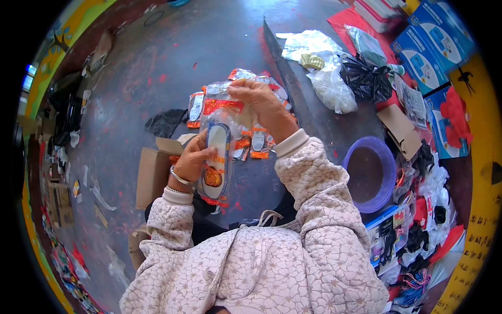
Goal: The person sits on the floor and packs individual insoles into clear plastic bags with orange branding. They pick up an insole, place it into a bag, and then place the packaged item into a cardboard box. The person repeats this process for multiple insoles.
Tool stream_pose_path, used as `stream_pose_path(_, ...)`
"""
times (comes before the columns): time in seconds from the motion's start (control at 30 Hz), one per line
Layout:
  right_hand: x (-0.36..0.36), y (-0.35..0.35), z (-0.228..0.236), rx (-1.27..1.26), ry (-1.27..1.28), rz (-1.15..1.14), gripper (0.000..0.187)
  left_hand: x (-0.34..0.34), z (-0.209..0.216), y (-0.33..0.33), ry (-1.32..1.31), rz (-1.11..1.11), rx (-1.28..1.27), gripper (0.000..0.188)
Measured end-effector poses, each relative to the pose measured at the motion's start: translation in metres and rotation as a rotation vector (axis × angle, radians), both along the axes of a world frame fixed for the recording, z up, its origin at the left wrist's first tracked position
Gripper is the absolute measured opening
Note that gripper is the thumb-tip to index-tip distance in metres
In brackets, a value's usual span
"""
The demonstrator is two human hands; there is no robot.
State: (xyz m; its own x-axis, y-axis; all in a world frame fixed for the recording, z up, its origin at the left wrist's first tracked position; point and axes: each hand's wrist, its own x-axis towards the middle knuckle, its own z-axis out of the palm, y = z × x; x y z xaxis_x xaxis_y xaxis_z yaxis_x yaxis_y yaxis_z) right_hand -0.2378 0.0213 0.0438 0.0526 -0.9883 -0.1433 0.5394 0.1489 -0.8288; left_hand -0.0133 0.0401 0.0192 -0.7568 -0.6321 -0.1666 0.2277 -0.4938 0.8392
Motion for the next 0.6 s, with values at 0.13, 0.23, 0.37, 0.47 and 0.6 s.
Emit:
stream_pose_path(0.13, -0.014, 0.003, 0.011, 0.032, -0.277, -0.143, 0.044, 0.006, 0.008, 0.000, 0.083, 0.115, 0.102, 0.045)
stream_pose_path(0.23, -0.006, 0.000, -0.015, 0.073, -0.244, -0.072, 0.058, 0.008, 0.011, -0.004, 0.120, 0.080, 0.094, 0.044)
stream_pose_path(0.37, 0.031, 0.013, -0.007, -0.039, 0.029, 0.101, 0.048, 0.004, 0.001, -0.008, -0.109, -0.033, -0.198, 0.046)
stream_pose_path(0.47, 0.030, 0.010, -0.012, 0.086, 0.183, 0.142, 0.030, 0.005, -0.010, -0.008, -0.227, -0.107, -0.319, 0.040)
stream_pose_path(0.6, 0.018, 0.002, -0.013, 0.156, -0.122, -0.039, 0.023, 0.001, -0.001, 0.001, -0.182, -0.091, -0.158, 0.040)
